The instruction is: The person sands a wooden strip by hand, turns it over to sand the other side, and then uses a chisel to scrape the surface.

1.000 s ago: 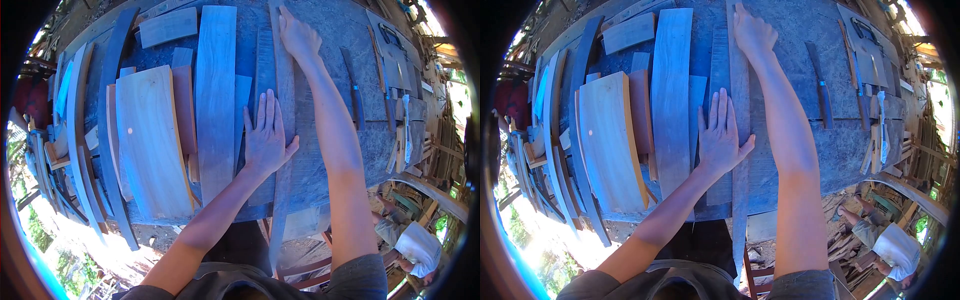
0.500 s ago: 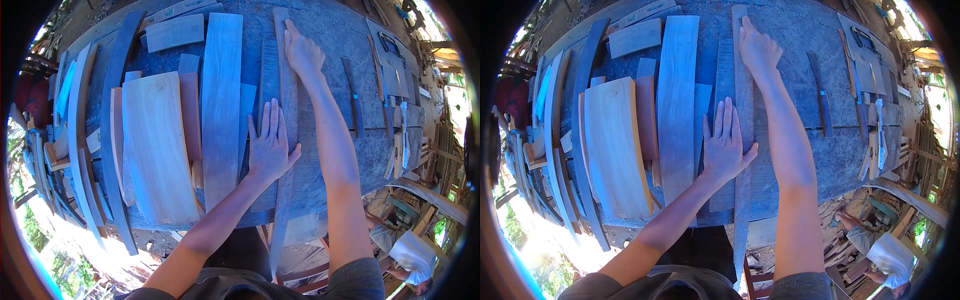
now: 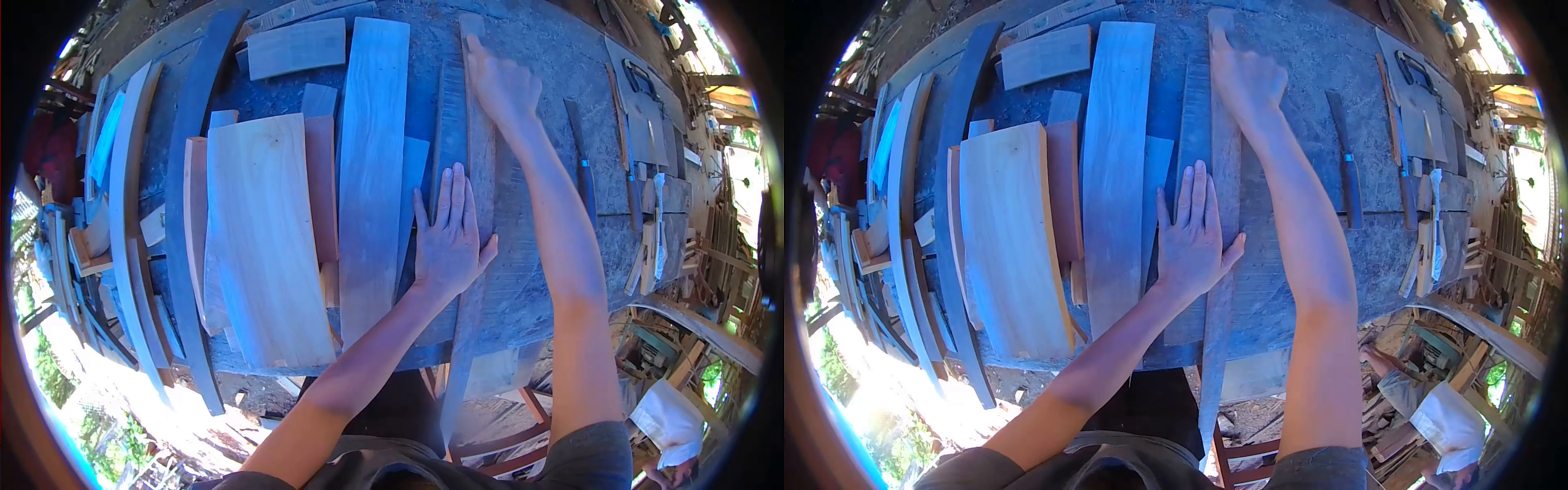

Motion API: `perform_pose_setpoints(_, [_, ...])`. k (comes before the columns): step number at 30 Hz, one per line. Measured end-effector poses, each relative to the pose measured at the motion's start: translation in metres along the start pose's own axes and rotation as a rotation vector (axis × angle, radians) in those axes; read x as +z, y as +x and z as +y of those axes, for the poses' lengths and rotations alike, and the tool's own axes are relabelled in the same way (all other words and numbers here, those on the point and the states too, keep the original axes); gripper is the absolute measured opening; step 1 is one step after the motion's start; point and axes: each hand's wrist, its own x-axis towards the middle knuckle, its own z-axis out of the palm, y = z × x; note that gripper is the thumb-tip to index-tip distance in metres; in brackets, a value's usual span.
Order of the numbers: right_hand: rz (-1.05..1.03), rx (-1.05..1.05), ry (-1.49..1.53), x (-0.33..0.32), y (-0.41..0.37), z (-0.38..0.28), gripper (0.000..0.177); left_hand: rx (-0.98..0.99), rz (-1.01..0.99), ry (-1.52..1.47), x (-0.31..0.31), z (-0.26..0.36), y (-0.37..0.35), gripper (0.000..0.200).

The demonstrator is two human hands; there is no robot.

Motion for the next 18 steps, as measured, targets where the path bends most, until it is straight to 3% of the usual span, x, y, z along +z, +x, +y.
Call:
perform_pose_setpoints(2, [-0.206, -0.010, -0.022, -0.028, -0.031, -0.006, 0.038, -0.004, 0.018, -0.018, -0.003, 0.001, 0.006, 0.094])
perform_pose_setpoints(6, [-0.266, -0.072, -0.038, -0.029, -0.022, -0.004, 0.038, -0.005, -0.005, -0.015, -0.004, 0.000, 0.007, 0.094])
perform_pose_setpoints(8, [-0.098, -0.099, -0.046, 0.004, 0.024, 0.002, 0.035, 0.010, 0.008, 0.007, -0.001, 0.000, 0.012, 0.093])
perform_pose_setpoints(12, [-0.086, -0.050, -0.032, 0.030, 0.058, -0.003, 0.033, 0.002, 0.020, 0.027, 0.000, -0.002, 0.011, 0.093])
perform_pose_setpoints(15, [-0.134, -0.028, 0.010, -0.002, 0.024, -0.006, 0.034, 0.001, 0.022, 0.012, 0.000, -0.001, 0.011, 0.093])
perform_pose_setpoints(18, [-0.339, 0.022, 0.022, -0.020, 0.011, -0.009, 0.035, -0.008, 0.011, 0.011, 0.000, -0.002, 0.012, 0.092])
